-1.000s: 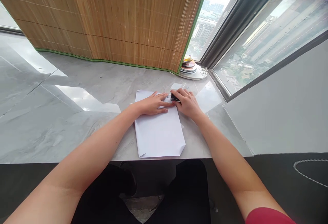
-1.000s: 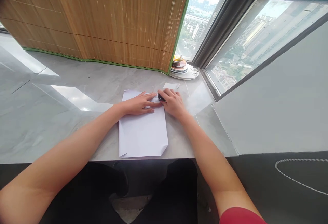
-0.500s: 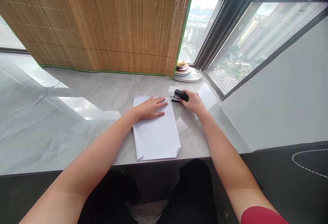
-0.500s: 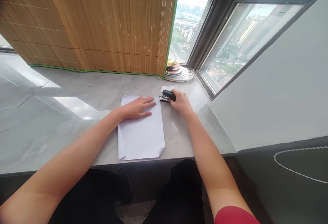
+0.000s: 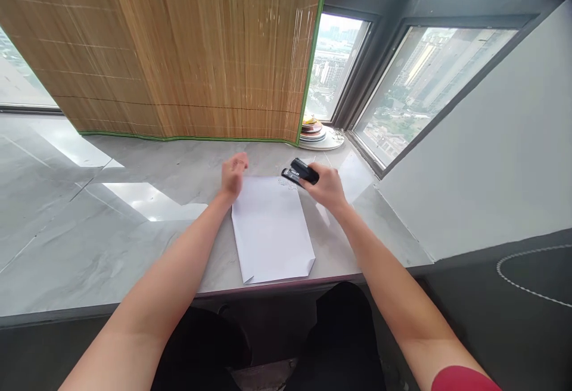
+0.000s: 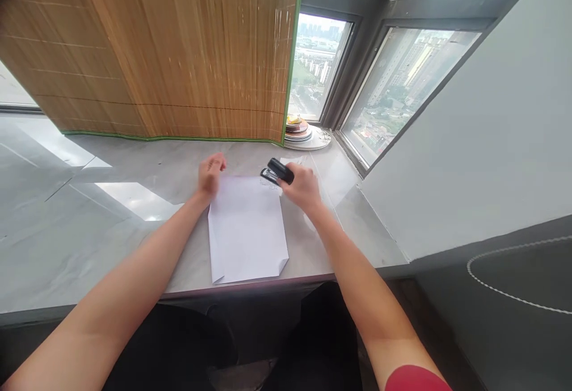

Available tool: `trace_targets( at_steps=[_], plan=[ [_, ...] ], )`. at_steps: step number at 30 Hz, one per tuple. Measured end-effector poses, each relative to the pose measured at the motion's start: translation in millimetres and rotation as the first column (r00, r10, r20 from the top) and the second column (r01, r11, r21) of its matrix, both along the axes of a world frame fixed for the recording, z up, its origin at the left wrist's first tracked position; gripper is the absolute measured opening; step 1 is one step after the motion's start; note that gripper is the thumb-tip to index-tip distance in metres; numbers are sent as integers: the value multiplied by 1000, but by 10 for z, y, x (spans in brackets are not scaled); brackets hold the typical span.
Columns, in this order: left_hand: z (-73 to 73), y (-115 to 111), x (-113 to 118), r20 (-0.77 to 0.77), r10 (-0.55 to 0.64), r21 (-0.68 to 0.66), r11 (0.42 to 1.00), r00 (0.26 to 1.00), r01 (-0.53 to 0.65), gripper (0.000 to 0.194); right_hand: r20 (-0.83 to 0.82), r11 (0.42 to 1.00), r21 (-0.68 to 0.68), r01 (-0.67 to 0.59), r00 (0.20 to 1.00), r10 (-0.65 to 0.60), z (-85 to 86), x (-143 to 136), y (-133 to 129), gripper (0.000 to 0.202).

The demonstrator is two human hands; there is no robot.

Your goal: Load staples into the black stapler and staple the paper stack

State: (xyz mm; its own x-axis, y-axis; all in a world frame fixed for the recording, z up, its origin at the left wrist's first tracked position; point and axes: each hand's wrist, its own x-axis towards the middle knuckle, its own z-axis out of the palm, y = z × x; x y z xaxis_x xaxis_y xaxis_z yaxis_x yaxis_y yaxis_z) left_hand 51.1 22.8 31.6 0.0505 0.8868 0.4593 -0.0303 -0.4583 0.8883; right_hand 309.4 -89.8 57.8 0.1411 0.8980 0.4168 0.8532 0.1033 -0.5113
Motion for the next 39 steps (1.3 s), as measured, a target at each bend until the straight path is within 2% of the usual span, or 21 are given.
trace_targets(
  at_steps=[2,4,7,10,12,14,16,17,19,20,23,25,29,31,33,36,39],
  plan=[
    [12,74,-102,339,70,-165,986,938,-14,58,-7,993,-35,-109,994,109,16,-363,-134,13],
    [28,124,-185,542,85,-228,972,836,49,60,18,979,-89,-185,982,187,-22,-701,-241,10],
    [48,152,-246,651,63,-229,966,756,117,60,77,963,-178,-204,972,220,-129,-1034,-311,9],
    [47,157,-257,677,53,-234,961,734,146,61,64,953,-185,-238,965,254,-188,-1078,-282,14],
    [41,161,-258,674,68,-252,957,735,142,60,-25,940,-130,-317,948,316,-178,-911,-221,27],
    [37,167,-261,653,96,-284,951,751,125,59,-137,938,-57,-341,934,331,-159,-571,-133,35],
    [36,172,-263,638,113,-309,944,762,118,60,-195,975,-18,-220,958,213,-171,-94,-37,40],
    [35,175,-263,642,111,-310,942,758,124,61,-201,995,-10,-102,975,98,-198,166,6,48],
    [29,182,-261,669,91,-295,943,738,152,62,-242,991,-53,126,961,-135,-294,648,63,55],
    [22,187,-258,685,76,-283,944,724,168,62,-313,980,-55,193,928,-201,-355,840,76,52],
    [-5,202,-254,723,36,-249,945,690,211,59,-575,974,-62,218,790,-213,-527,1147,77,42],
    [-20,210,-253,735,18,-232,946,678,226,56,-600,978,-74,197,774,-202,-595,1166,75,40],
    [-23,207,-248,733,32,-241,946,679,215,55,-362,975,-126,182,907,-216,-586,1058,86,44],
    [-16,199,-240,726,39,-250,945,686,210,55,-275,978,-90,191,939,-208,-519,956,74,50],
    [-11,193,-230,723,35,-250,944,689,214,54,-256,990,-44,136,956,-143,-427,762,39,51],
    [-13,191,-217,729,33,-248,944,684,219,52,-283,992,-43,-116,954,99,-301,238,-28,44],
    [-16,194,-210,732,26,-243,944,681,224,50,-258,927,-93,-364,908,330,-252,-387,-72,49]
  ],
)
